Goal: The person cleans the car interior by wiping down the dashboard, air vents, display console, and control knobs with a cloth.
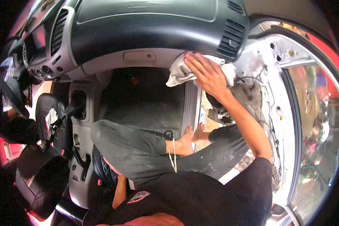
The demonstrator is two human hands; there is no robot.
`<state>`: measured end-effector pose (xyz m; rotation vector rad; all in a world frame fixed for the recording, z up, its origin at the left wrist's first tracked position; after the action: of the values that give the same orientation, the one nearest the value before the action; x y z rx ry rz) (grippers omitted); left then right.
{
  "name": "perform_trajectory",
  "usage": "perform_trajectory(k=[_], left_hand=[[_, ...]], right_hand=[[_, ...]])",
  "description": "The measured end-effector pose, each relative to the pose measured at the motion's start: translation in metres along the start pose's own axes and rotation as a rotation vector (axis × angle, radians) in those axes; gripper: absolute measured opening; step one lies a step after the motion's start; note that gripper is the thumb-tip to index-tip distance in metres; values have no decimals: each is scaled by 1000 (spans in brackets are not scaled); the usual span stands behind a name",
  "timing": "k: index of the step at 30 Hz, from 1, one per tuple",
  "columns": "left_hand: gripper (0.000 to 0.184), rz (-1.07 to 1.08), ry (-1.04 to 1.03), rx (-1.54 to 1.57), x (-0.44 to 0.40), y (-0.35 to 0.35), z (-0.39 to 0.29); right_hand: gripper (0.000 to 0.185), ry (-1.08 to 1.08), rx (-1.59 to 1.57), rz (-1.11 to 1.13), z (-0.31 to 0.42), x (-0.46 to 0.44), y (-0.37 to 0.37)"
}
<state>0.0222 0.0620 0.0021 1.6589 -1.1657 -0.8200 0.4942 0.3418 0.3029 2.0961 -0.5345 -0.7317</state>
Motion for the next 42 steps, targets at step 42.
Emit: perform_trajectory(k=[42], left_hand=[[56,-90,2,35,-14,42,-34]], right_hand=[[81,729,362,-21,163,-276,-63]])
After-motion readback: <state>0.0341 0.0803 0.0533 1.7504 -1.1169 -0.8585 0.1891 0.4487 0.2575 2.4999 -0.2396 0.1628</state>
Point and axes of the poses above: each hand's wrist, its own x-axis away from the middle knuckle, its own y-axis out of the back of the hand, z = x × y, the point moved 10 cm from there along -x, towards the middle knuckle, and after that the axes turned 15 degrees about y, right-handed, at the moved point
